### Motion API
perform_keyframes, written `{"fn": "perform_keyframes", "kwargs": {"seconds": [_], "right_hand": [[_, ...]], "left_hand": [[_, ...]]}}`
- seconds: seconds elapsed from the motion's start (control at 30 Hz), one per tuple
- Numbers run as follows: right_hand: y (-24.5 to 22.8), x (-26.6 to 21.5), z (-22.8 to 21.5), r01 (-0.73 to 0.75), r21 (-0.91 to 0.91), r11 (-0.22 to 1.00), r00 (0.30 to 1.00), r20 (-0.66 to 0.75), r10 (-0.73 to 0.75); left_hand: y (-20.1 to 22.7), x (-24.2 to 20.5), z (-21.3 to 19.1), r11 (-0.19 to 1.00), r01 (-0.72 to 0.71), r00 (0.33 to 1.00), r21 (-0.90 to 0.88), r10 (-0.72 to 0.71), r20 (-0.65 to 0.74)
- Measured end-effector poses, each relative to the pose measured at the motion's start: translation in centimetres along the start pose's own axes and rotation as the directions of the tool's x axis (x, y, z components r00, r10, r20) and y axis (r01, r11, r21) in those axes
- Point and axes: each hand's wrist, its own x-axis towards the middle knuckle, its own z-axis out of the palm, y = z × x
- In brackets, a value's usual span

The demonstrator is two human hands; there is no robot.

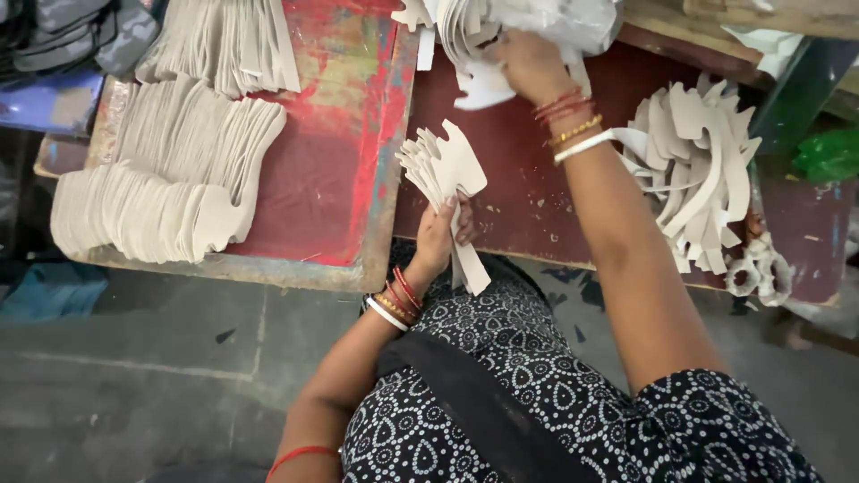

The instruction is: The person sorts white paper cutouts on a red table, picking up pieces with their right hand and adding them to a stack held in the left hand. The person briefly pans the camera to the side before returning to the task and continuing to organize the paper pieces into a neat pile.

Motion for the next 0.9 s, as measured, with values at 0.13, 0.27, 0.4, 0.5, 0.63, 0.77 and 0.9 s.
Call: {"fn": "perform_keyframes", "kwargs": {"seconds": [0.13,0.27,0.4,0.5,0.63,0.77,0.9], "right_hand": [[-3.9,-2.8,-1.8,-0.162,0.087,0.983,0.943,0.307,0.128],[-9.7,-7.8,-5.1,-0.184,0.120,0.976,0.956,0.254,0.149],[-10.2,-9.4,-6.9,-0.083,0.130,0.988,0.992,0.110,0.068],[-8.1,-10.1,-9.2,-0.269,0.334,0.903,0.962,0.048,0.269],[-6.2,-11.4,-11.9,-0.486,0.317,0.814,0.871,0.250,0.422],[-4.9,-13.3,-9.9,-0.194,0.212,0.958,0.973,0.168,0.160],[-5.7,-12.7,-8.3,-0.180,0.198,0.963,0.975,0.163,0.149]], "left_hand": [[-0.3,0.0,-0.3,1.000,0.001,1.000,0.002,-0.001,-0.020],[-0.5,0.0,-0.6,0.999,-0.014,1.000,-0.045,0.013,-0.016],[-0.3,-0.2,0.0,0.999,-0.048,0.998,-0.021,0.048,-0.031],[0.0,-0.4,0.5,0.998,-0.057,0.997,-0.006,0.057,-0.048],[0.3,-0.3,0.8,0.995,-0.092,0.995,0.031,0.094,-0.040],[0.2,-0.2,0.7,0.998,-0.059,0.997,0.015,0.059,-0.056],[0.2,-0.1,0.7,0.996,-0.079,0.996,0.039,0.081,-0.049]]}}
